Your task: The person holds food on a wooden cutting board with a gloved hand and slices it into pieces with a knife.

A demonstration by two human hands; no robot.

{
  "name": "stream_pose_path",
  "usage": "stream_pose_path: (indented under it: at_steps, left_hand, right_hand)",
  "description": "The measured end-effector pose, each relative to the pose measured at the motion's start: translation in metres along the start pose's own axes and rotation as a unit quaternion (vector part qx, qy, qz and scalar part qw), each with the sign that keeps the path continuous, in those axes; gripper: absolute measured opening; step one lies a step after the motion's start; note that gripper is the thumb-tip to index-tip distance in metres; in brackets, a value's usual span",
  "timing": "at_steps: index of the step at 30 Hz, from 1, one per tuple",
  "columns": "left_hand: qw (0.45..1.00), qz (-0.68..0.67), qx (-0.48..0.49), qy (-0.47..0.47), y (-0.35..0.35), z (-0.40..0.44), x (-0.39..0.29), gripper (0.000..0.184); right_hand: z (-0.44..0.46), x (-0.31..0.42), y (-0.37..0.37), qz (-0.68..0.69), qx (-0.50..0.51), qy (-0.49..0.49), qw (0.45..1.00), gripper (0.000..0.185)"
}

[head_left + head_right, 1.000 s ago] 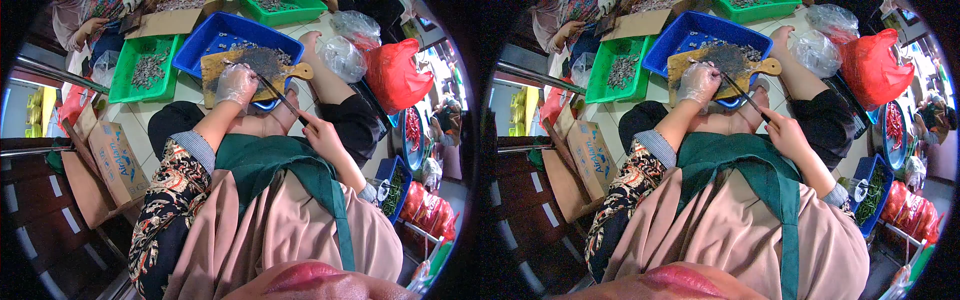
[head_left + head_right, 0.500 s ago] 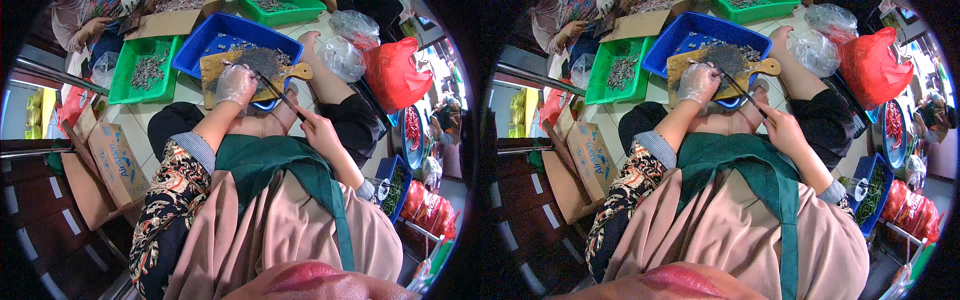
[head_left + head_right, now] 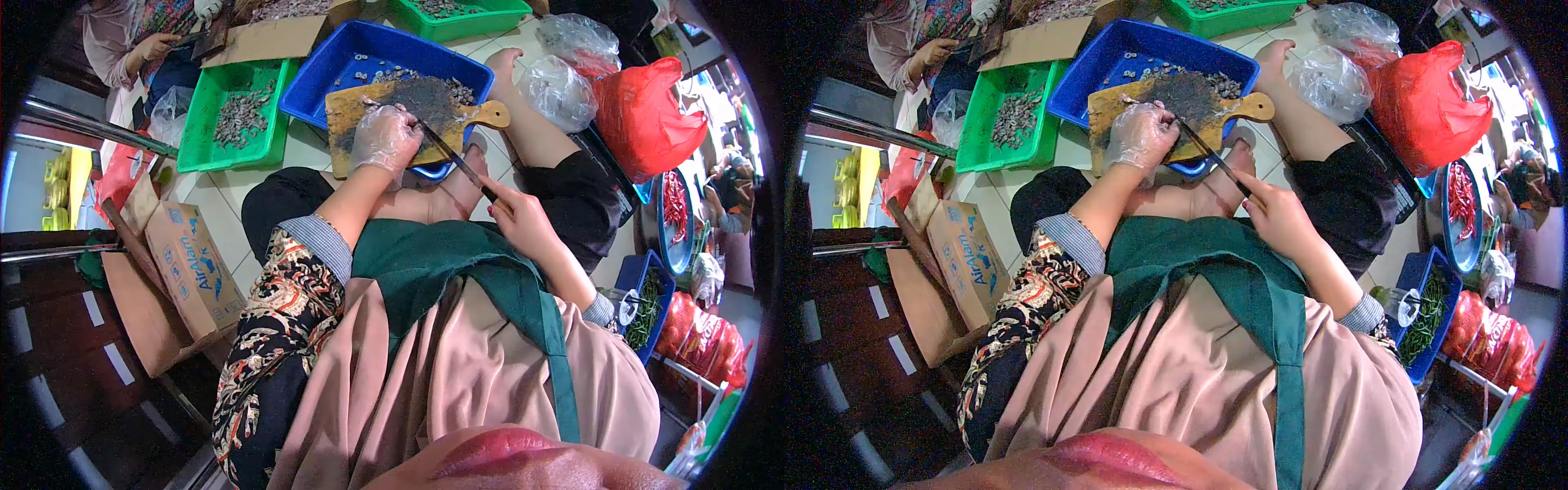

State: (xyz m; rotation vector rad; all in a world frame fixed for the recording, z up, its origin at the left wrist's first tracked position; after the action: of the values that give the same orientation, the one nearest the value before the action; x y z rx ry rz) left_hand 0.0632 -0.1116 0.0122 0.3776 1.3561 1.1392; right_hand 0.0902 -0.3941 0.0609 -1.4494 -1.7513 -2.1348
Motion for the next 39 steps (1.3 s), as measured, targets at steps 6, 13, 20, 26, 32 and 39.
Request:
stream_pose_path:
  at_steps: [6, 13, 20, 26, 32, 39]
  left_hand:
    - [1.000, 0.010, 0.008, -0.009, -0.003, 0.001, 0.005, 0.021]
    - [0.999, 0.013, 0.031, 0.016, -0.002, 0.003, 0.008, 0.021]
    - [0.999, -0.005, 0.024, 0.034, -0.002, 0.004, 0.008, 0.021]
    - [1.000, -0.005, 0.013, 0.028, -0.007, 0.005, 0.013, 0.021]
    - [1.000, 0.002, -0.007, 0.009, -0.005, 0.003, 0.009, 0.021]
    - [1.000, 0.008, -0.001, 0.023, -0.003, 0.003, 0.005, 0.020]
  right_hand:
    - [0.005, -0.012, -0.011, -0.026, -0.030, 0.024, 0.999, 0.056]
    - [0.003, -0.013, -0.014, -0.047, -0.079, 0.059, 0.994, 0.058]
    - [-0.014, -0.001, -0.001, -0.053, 0.003, 0.011, 0.999, 0.056]
    - [-0.012, -0.001, -0.002, -0.050, 0.007, 0.015, 0.999, 0.056]
    - [-0.012, 0.000, 0.003, -0.021, -0.031, 0.013, 0.999, 0.055]
    - [0.000, -0.015, 0.008, -0.051, -0.056, -0.002, 0.997, 0.053]
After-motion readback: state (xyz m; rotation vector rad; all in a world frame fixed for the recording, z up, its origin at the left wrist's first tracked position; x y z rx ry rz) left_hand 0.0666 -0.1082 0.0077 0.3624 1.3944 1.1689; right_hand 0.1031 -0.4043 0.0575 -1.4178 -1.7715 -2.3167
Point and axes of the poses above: each hand's wrist, its own z-axis towards the middle knuckle, its own y-axis out of the back of the hand, x = y × z, the point moved 1 cm from there along z, towards the middle knuckle, and after that the axes turned 7 degrees about -z, right-handed, at the moved point
